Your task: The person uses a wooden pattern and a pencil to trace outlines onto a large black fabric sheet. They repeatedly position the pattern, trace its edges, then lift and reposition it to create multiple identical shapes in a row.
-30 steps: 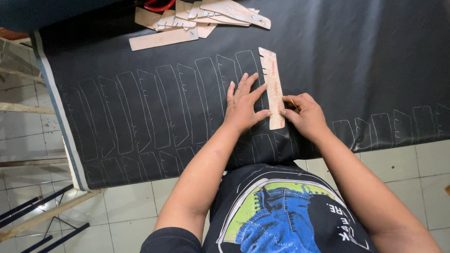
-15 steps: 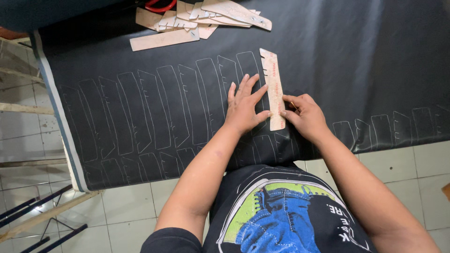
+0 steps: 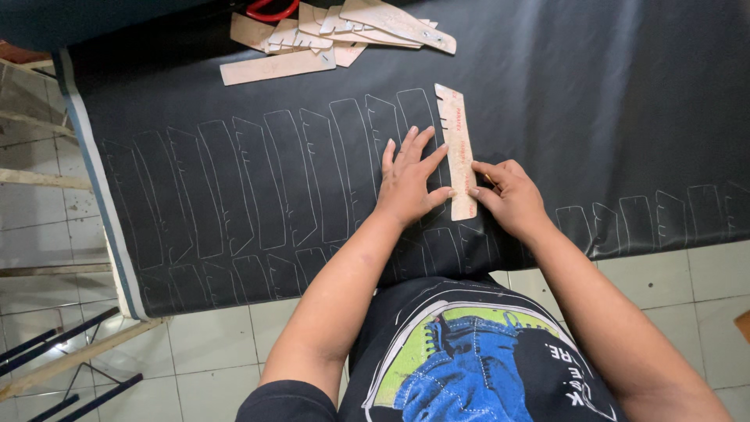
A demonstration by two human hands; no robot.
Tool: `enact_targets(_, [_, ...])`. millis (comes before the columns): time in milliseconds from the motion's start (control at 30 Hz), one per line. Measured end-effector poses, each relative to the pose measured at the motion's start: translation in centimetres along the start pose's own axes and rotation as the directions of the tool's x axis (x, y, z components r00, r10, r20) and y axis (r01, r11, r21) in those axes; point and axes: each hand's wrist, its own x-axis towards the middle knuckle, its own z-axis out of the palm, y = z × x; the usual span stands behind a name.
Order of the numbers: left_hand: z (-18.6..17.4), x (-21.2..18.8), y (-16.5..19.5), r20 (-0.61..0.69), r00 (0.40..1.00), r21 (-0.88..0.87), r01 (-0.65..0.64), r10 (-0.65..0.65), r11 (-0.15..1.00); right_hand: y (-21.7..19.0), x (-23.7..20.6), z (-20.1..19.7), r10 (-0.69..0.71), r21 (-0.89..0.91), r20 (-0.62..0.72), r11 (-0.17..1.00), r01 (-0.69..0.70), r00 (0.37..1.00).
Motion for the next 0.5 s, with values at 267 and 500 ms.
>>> enact_targets(267, [-0.4, -0.1, 0.4, -0.011, 1.000, -0.008, -0.014, 0.014, 1.000, 0.4, -0.3, 0.3, -0.019, 0.007, -0.013, 1.000, 0.019, 1.000])
enact_targets(500, [1.1, -0.5, 2.9, 0.202, 0.979, 0.186, -0.059, 0.021, 0.981, 0.4, 0.1, 0.7, -0.064, 0.018, -0.008, 0.998, 0.064, 0.998])
